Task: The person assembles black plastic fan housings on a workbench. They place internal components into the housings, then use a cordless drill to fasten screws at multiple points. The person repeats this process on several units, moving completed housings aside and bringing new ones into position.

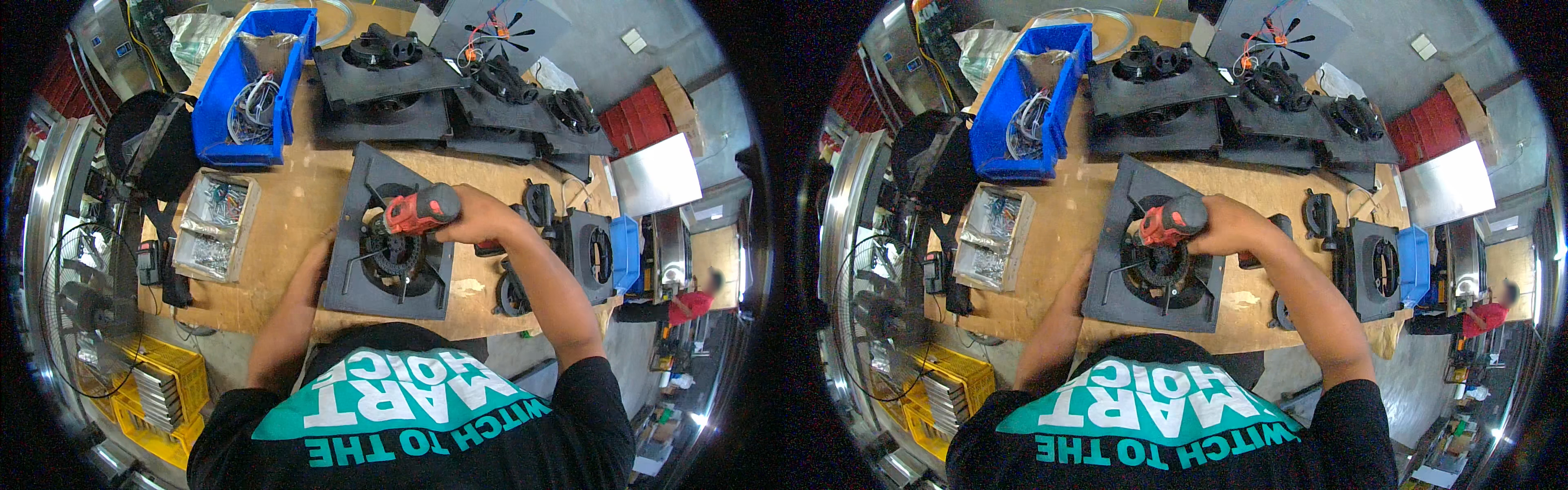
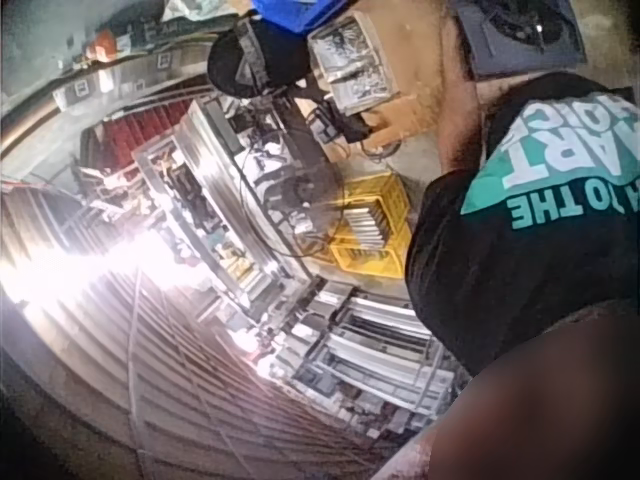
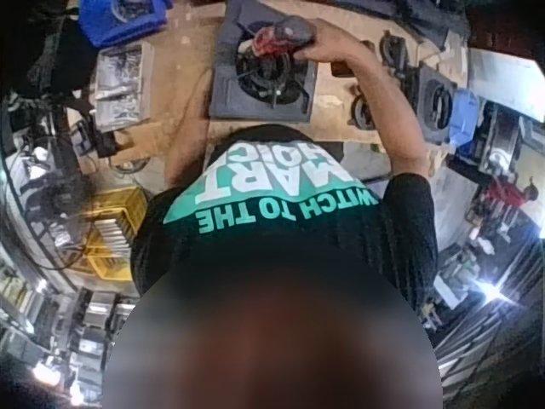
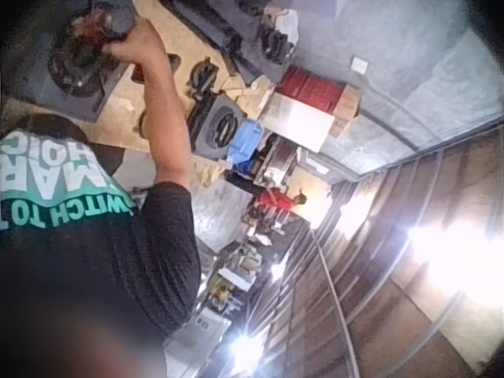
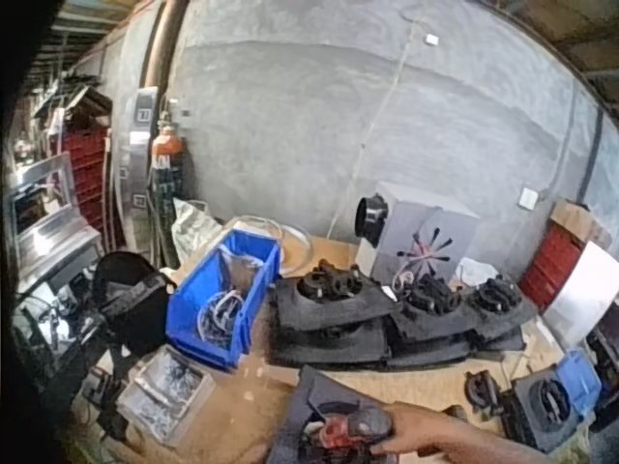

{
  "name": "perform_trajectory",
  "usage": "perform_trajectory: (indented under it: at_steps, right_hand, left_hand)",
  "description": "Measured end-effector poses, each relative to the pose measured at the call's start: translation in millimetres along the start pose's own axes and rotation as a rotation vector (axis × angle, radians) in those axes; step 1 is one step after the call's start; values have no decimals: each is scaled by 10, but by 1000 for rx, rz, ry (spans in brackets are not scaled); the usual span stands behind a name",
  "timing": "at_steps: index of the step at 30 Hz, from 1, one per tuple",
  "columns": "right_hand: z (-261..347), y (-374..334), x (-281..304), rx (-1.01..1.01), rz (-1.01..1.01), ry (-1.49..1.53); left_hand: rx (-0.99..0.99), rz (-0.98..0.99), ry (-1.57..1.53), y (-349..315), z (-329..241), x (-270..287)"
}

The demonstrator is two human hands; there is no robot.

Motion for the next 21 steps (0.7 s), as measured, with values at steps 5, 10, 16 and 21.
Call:
perform_trajectory:
  at_steps: [5, 10, 16, 21]
  right_hand:
    - [-127, -92, 105, -109, -58, 241]
    - [-144, -37, 36, -38, -37, 239]
    - [-194, 16, -10, -34, -34, 237]
    - [-194, 69, 18, -7, 22, 159]
  left_hand:
    - [-9, 204, 216, -180, -318, -203]
    - [-120, -43, 723, -359, -521, -412]
    - [-168, -28, 728, -461, -608, -586]
    - [-201, -39, 797, -442, -614, -569]
Point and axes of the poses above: each hand's wrist, its own y-axis towards the middle knuckle, its own x-axis out of the back of the hand, z = x × y, the point moved 6 cm from there along y, towards the middle knuckle, and after that the axes turned 3 degrees about x, right-handed, at the moved point
